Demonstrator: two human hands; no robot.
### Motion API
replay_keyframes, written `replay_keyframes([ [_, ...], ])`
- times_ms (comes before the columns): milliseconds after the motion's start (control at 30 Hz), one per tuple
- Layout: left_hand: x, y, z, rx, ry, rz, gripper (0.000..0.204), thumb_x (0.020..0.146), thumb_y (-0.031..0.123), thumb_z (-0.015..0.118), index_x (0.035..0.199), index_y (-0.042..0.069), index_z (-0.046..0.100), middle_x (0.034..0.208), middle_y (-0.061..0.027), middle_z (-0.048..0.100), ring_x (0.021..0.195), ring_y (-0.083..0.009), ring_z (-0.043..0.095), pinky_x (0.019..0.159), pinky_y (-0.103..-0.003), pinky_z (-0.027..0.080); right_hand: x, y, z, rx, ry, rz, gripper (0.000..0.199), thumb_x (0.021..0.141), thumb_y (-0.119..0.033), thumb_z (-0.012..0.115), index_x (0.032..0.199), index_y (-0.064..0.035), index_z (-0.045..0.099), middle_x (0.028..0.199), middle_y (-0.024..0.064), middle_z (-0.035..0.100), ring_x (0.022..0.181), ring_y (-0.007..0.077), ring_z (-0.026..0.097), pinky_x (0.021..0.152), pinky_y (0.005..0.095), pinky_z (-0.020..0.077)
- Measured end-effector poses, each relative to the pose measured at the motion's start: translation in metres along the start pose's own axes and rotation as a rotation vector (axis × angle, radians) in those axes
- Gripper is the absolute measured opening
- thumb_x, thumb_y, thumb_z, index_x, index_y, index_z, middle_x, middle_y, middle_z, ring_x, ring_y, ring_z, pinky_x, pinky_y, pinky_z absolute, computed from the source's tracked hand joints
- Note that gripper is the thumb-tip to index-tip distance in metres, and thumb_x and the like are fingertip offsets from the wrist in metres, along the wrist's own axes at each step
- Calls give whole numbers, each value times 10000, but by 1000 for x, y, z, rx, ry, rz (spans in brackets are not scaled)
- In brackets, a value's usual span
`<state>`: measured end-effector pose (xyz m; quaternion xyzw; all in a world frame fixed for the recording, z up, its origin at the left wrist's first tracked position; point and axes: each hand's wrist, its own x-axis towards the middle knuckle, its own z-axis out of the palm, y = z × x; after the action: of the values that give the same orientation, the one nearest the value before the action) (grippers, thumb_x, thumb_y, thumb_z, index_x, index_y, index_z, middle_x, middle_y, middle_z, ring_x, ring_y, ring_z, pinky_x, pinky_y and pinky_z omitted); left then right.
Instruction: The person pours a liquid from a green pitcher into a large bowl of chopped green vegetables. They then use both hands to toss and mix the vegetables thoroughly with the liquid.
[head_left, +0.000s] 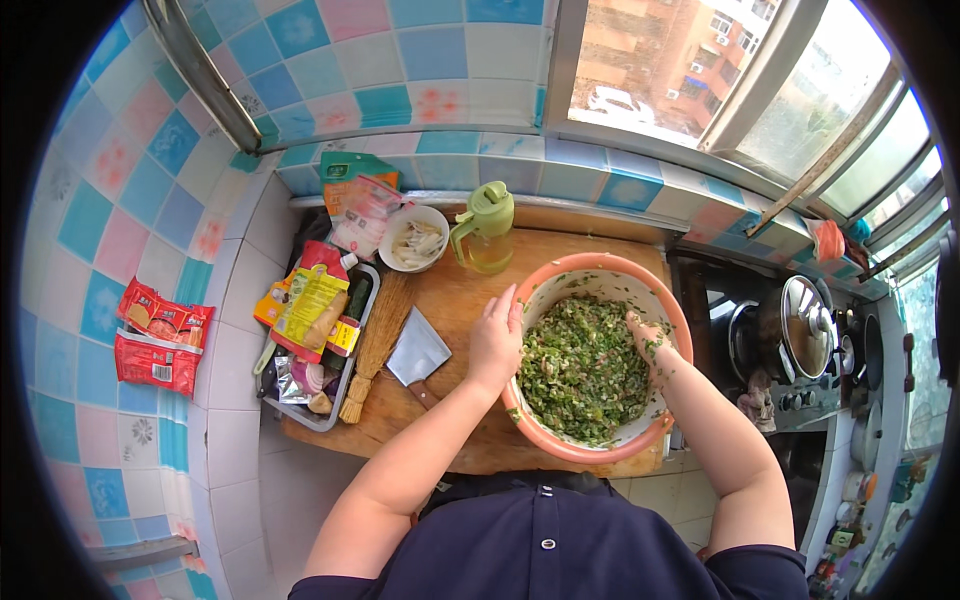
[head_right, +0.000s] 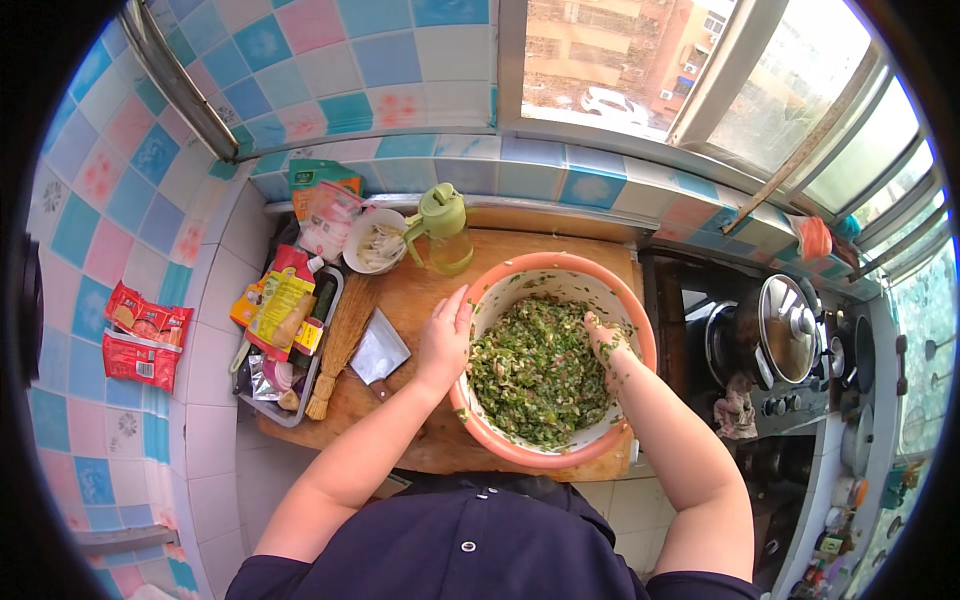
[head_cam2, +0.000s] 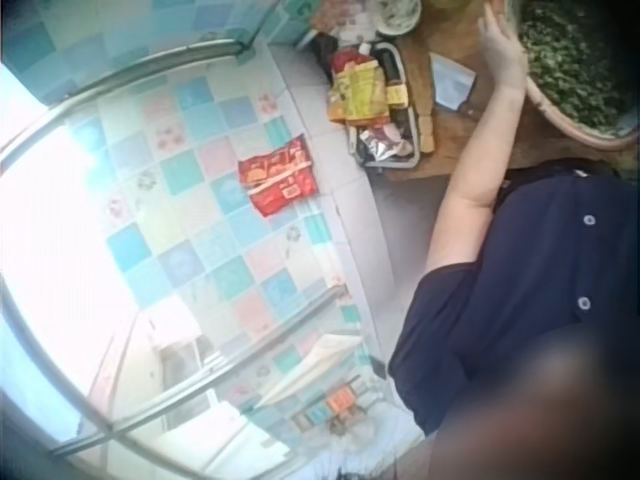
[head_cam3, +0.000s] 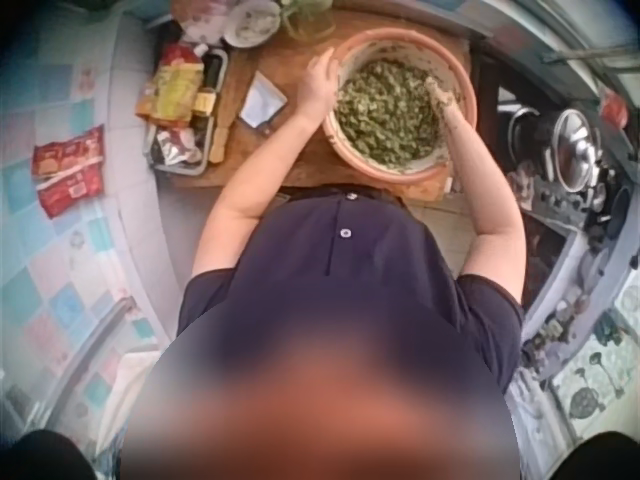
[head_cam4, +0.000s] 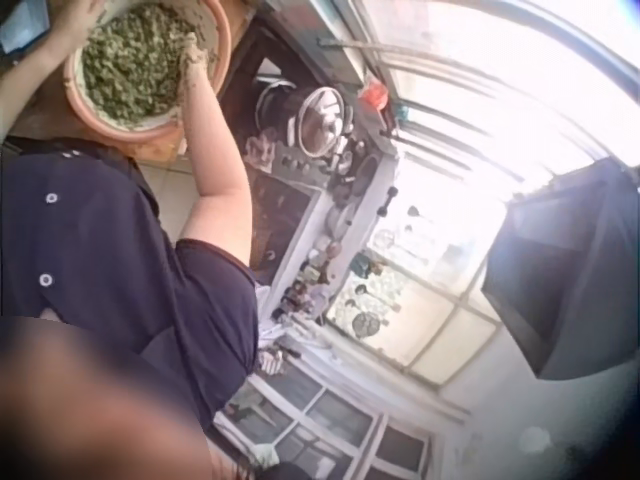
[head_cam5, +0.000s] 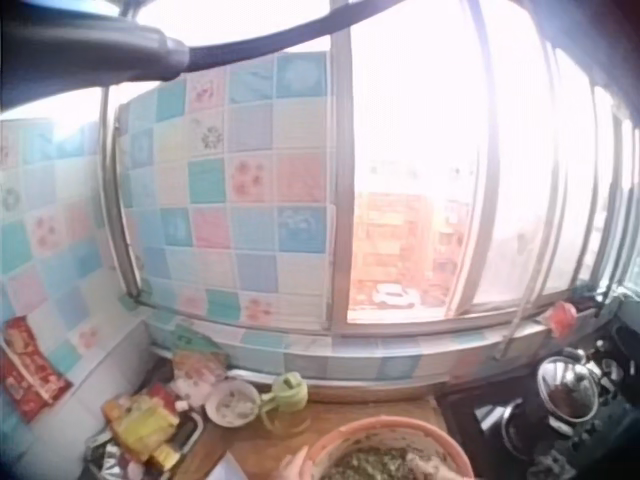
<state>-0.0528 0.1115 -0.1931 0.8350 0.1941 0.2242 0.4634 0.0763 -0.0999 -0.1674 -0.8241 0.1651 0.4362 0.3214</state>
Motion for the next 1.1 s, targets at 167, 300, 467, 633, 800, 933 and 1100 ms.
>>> replay_keyframes([
  [167,0,1,0,-2,22,-2,325,934,179,478,1202,3,529,1028,-198,594,911,-382,579,769,-417,465,23,-45,26,-147,-143,-190,953,740,-820,308,1462,-204,221,1492,121,238,1370,300,228,1061,568,249],
  [300,2,-1,4,15,47,46,325,938,189,476,1197,2,536,1031,-201,595,920,-383,578,777,-415,462,7,-55,36,-342,-201,-372,1021,694,-822,443,1456,-170,248,1441,201,316,1315,371,333,1036,522,333],
  [467,1,0,-3,-8,31,-11,351,952,247,461,1191,4,547,1045,-199,596,923,-376,581,795,-410,461,-39,-20,43,-878,-4,-897,586,799,-563,525,938,-9,653,957,189,646,909,360,621,835,478,477],
  [633,6,0,5,2,2,15,350,953,260,462,1175,10,561,1039,-188,605,925,-363,588,799,-400,464,5,53,49,-1474,47,-1102,238,774,-236,546,816,-25,648,856,124,664,819,281,640,684,419,505],
  [800,5,0,1,12,-2,25,328,949,249,468,1158,19,573,1015,-181,617,917,-363,591,792,-402,467,-24,15,9,-926,-54,-826,266,779,-231,610,908,0,641,821,164,654,780,294,636,709,390,500],
  [933,3,1,-2,64,24,67,304,942,233,478,1133,22,584,964,-178,620,867,-364,596,749,-410,471,-4,-18,-4,-530,170,-490,268,826,-241,573,896,11,628,830,174,654,728,272,643,693,399,509],
  [1100,6,8,-2,45,-39,23,288,939,217,482,1117,18,590,913,-181,613,825,-365,596,707,-419,469,52,-69,46,-613,55,-383,388,909,-336,452,863,5,630,825,168,649,792,289,631,712,416,488],
])
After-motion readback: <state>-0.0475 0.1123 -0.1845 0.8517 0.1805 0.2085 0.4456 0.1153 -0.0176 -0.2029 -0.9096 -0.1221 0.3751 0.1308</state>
